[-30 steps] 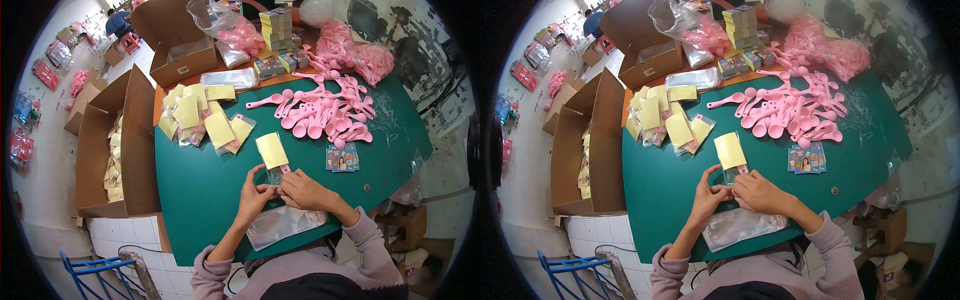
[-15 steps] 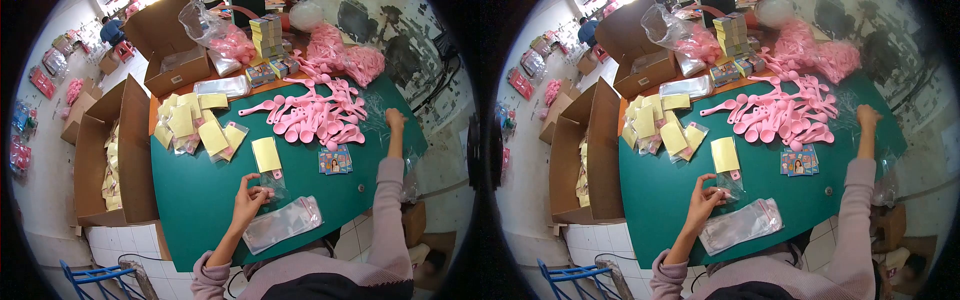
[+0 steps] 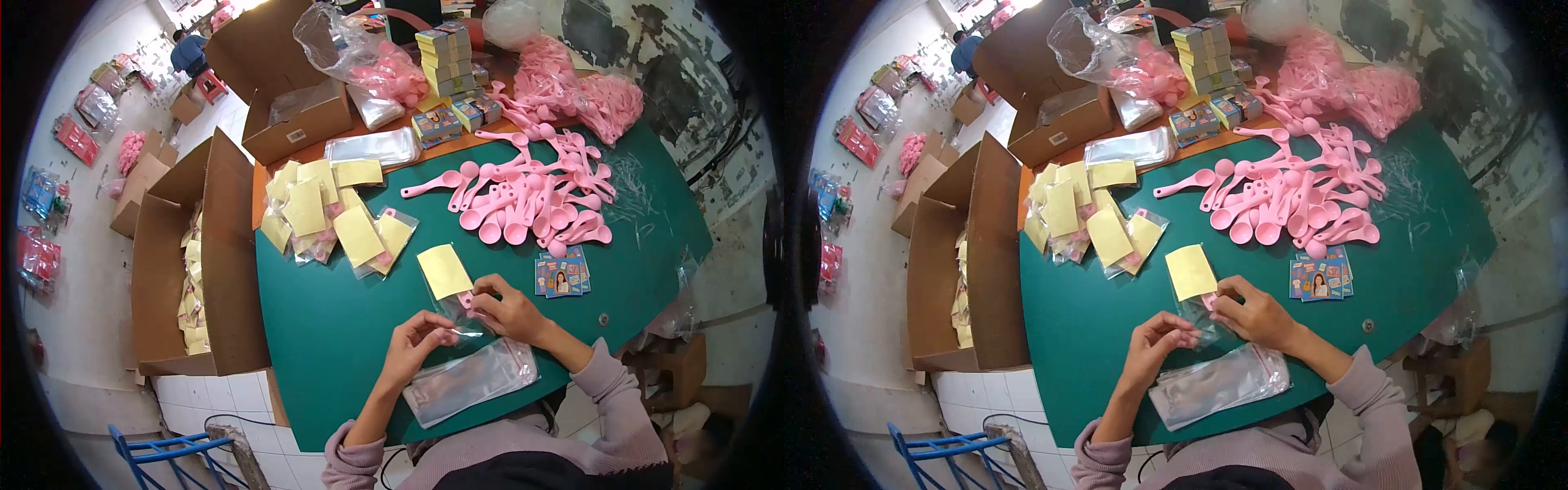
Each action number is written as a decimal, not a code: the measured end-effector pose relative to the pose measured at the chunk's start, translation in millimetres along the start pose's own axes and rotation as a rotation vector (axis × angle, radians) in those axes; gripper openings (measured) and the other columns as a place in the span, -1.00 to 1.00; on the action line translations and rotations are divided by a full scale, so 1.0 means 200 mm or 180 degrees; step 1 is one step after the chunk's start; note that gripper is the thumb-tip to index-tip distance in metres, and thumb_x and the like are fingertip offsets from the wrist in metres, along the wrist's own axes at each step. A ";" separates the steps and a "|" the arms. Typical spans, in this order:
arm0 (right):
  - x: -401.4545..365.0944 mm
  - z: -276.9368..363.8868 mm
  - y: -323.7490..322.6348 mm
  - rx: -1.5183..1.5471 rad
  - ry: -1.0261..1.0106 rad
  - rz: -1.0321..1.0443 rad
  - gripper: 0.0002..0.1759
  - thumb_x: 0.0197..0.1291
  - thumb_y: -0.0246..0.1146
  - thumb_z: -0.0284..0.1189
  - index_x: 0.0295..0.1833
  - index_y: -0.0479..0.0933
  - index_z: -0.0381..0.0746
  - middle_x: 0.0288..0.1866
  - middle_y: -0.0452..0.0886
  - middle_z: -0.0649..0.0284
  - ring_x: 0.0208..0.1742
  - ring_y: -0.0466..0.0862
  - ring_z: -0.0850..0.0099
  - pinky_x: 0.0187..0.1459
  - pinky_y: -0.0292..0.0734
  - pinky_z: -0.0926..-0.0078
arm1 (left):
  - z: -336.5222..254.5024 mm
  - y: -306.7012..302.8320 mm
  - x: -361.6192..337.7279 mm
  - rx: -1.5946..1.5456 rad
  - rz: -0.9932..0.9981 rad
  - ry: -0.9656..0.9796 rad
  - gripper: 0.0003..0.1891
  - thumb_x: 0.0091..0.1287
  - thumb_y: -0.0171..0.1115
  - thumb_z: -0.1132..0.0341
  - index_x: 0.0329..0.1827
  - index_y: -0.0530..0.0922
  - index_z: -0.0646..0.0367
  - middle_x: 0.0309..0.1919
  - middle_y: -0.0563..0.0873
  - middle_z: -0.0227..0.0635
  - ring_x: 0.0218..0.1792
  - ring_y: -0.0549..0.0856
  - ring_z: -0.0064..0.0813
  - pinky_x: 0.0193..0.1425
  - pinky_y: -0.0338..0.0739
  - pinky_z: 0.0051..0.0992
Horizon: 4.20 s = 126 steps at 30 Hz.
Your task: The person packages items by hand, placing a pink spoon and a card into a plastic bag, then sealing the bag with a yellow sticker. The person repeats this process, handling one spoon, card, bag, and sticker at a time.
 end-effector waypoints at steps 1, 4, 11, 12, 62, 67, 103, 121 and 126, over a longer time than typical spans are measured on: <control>0.00 0.01 -0.01 0.0059 -0.0118 -0.0105 -0.78 -0.07 0.30 -0.59 -0.28 0.43 -0.26 -0.16 0.38 0.18 -0.37 0.57 0.38 -0.35 0.53 0.48 | 0.01 -0.01 0.00 -0.0074 -0.0023 0.0002 -0.84 0.31 0.06 0.47 -0.11 0.47 0.34 -0.20 0.64 -0.20 -0.19 0.62 -0.53 -0.06 0.51 -0.56; 0.00 0.00 0.00 0.0025 -0.0198 -0.0061 -0.77 -0.07 0.30 -0.60 -0.26 0.44 -0.26 -0.15 0.38 0.19 -0.36 0.58 0.38 -0.33 0.54 0.49 | 0.00 -0.02 0.01 -0.0147 -0.0024 -0.0011 -0.85 0.30 0.06 0.46 -0.12 0.47 0.33 -0.21 0.65 -0.20 -0.19 0.62 -0.53 -0.04 0.50 -0.56; 0.00 -0.02 0.01 -0.0146 -0.0146 -0.0004 -0.75 -0.07 0.29 -0.63 -0.22 0.45 -0.25 -0.17 0.40 0.19 -0.34 0.59 0.36 -0.33 0.55 0.49 | -0.01 -0.03 0.00 -0.0202 -0.0132 -0.0056 -0.82 0.25 0.10 0.42 -0.15 0.47 0.32 -0.27 0.64 -0.22 -0.22 0.64 -0.52 -0.08 0.52 -0.57; 0.01 -0.03 -0.01 -0.0085 -0.0016 -0.0106 -0.76 -0.05 0.29 -0.63 -0.23 0.45 -0.26 -0.18 0.41 0.19 -0.33 0.59 0.36 -0.32 0.56 0.49 | -0.01 -0.04 0.01 -0.0195 -0.0127 -0.0058 -0.82 0.25 0.10 0.42 -0.15 0.47 0.32 -0.27 0.64 -0.22 -0.22 0.64 -0.52 -0.08 0.52 -0.57; -0.03 -0.19 0.12 0.2756 0.2802 -0.0189 -0.87 0.20 0.16 -0.53 -0.23 0.37 -0.36 -0.56 0.55 0.22 -0.64 0.56 0.55 -0.64 0.42 0.68 | 0.01 -0.11 0.03 0.0899 -0.1365 -0.0074 -0.84 0.16 0.28 0.52 -0.31 0.43 0.27 -0.35 0.61 -0.36 -0.31 0.62 -0.64 -0.22 0.54 -0.66; -0.02 -0.18 0.12 0.2462 0.2457 -0.0139 -0.89 0.19 0.16 -0.53 -0.21 0.39 -0.32 -0.55 0.56 0.25 -0.64 0.57 0.58 -0.64 0.41 0.68 | 0.02 -0.10 0.02 0.0947 -0.1389 0.0222 -0.83 0.17 0.25 0.54 -0.32 0.39 0.25 -0.36 0.59 -0.36 -0.30 0.61 -0.67 -0.29 0.55 -0.65; 0.19 -0.33 -0.33 -0.1498 0.0391 0.0431 -0.78 -0.10 0.20 -0.62 -0.26 0.48 -0.18 -0.17 0.54 0.29 0.05 0.42 0.28 0.11 0.26 0.25 | 0.02 0.30 0.00 0.3783 0.0458 0.0654 -0.81 0.07 0.31 0.42 -0.25 0.53 0.18 -0.32 0.58 -0.25 -0.39 0.63 -0.41 -0.30 0.53 -0.46; 0.08 0.00 -0.24 0.0767 0.1430 0.1252 -0.68 0.10 0.16 -0.50 0.02 0.44 -0.30 -0.32 0.64 0.12 -0.45 0.63 0.37 -0.37 0.49 0.43 | 0.00 0.00 0.05 0.0503 -0.0025 -0.0374 -0.83 0.30 0.13 0.46 -0.21 0.29 0.28 -0.30 0.69 -0.09 -0.22 0.69 -0.42 -0.12 0.59 -0.53; 0.09 0.01 -0.23 0.1260 0.1913 0.1127 -0.79 0.08 0.23 -0.46 -0.18 0.57 -0.33 -0.41 0.65 0.27 -0.52 0.55 0.61 -0.47 0.45 0.64 | -0.03 0.00 0.05 0.0692 -0.0096 -0.0332 -0.76 0.27 0.18 0.45 -0.09 0.34 0.29 -0.28 0.70 -0.14 -0.21 0.68 -0.50 -0.12 0.56 -0.57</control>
Point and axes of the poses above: each hand's wrist, its own x-axis towards the middle knuckle, its own y-axis out of the palm, z = x × y, the point moved 6 cm from there along x, towards the middle knuckle
